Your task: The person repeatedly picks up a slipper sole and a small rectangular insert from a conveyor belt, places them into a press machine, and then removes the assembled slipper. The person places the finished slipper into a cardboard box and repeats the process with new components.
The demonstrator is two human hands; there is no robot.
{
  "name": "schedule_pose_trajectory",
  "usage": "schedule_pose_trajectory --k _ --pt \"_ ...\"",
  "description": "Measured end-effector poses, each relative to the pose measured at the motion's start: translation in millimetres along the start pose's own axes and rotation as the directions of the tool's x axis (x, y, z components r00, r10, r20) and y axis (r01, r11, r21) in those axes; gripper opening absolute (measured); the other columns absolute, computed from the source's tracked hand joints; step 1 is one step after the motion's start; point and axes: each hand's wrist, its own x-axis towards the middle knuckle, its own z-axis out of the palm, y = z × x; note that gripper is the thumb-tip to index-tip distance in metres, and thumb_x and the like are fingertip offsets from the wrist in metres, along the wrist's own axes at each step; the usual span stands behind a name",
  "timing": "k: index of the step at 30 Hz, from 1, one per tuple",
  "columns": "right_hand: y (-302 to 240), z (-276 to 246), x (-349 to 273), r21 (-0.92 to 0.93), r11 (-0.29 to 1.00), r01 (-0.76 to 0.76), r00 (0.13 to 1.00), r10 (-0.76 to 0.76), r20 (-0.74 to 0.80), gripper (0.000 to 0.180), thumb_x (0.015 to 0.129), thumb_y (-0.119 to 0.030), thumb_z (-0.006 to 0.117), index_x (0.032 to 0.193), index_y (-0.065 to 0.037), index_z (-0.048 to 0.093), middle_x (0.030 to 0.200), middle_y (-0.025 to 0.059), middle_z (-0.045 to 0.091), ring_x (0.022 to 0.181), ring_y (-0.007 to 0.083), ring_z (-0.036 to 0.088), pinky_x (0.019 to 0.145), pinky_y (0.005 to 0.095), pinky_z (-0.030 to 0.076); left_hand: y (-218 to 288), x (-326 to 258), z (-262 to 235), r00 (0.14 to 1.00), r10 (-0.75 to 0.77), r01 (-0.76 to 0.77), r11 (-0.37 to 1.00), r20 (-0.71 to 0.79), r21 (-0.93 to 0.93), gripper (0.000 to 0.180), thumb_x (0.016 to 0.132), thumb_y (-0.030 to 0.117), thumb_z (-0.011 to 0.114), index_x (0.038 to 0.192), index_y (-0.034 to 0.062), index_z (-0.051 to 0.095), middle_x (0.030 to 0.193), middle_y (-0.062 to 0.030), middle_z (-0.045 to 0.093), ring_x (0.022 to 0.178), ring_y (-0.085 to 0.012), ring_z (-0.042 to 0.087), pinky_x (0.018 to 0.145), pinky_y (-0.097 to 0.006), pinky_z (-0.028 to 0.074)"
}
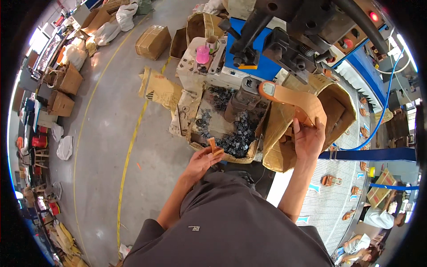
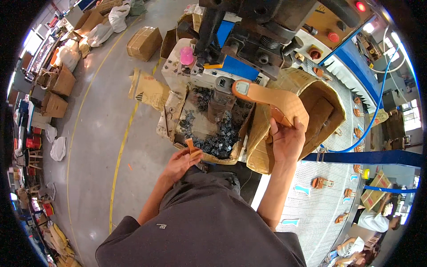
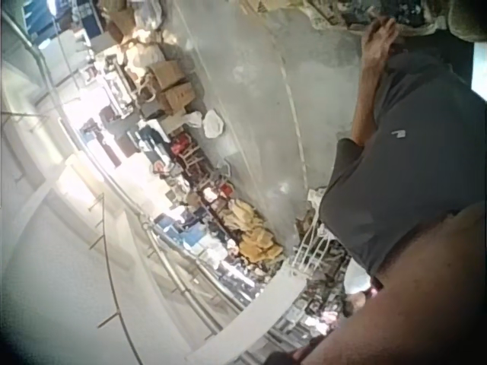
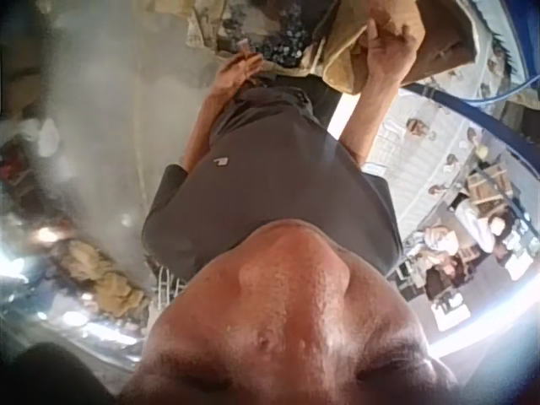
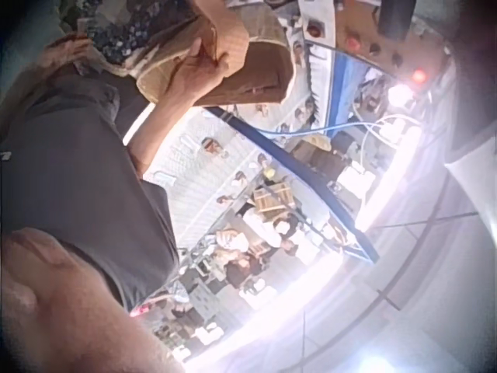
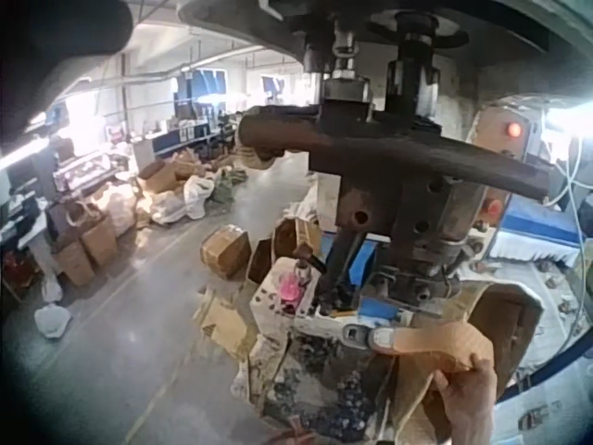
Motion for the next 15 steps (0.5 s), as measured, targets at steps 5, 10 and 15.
schedule_pose_trajectory --k 5,10,15 --pt "21 3 13 -0.072 0.997 0.017 0.999 -0.014 0.045 0.048 0.102 -0.03 0.056 0.139 -0.001 0.048 0.133 0.0166 0.06 0.124 0.0292 0.06 0.098 0.044 0.059 10 24 -4 1.0 -0.019 0.02 0.999 0.019 -0.039 0.049 0.101 0.018 0.064 0.139 -0.008 0.048 0.137 -0.0182 0.058 0.127 -0.0318 0.058 0.113 -0.043 0.045" --pt "1 1 -6 -0.019 0.999 0.044 0.998 -0.045 -0.052 0.046 0.101 -0.029 0.055 0.138 -0.001 0.05 0.134 0.0185 0.06 0.124 0.0297 0.06 0.1 0.0439 0.058 6 30 -8 0.999 -0.047 0.047 0.997 0.008 -0.065 0.045 0.101 0.017 0.064 0.137 -0.0053 0.051 0.135 -0.015 0.061 0.125 -0.0285 0.06 0.107 -0.041 0.048" --pt "27 7 13 -0.051 0.999 0.018 1.0 -0.018 0.008 0.046 0.101 -0.03 0.055 0.135 0.0 0.051 0.132 0.0187 0.061 0.12 0.0316 0.061 0.102 0.046 0.057 8 46 -15 0.999 -0.031 0.032 0.997 0.013 -0.065 0.042 0.101 0.017 0.063 0.137 -0.0021 0.052 0.134 -0.0121 0.061 0.122 -0.0255 0.061 0.101 -0.039 0.05"
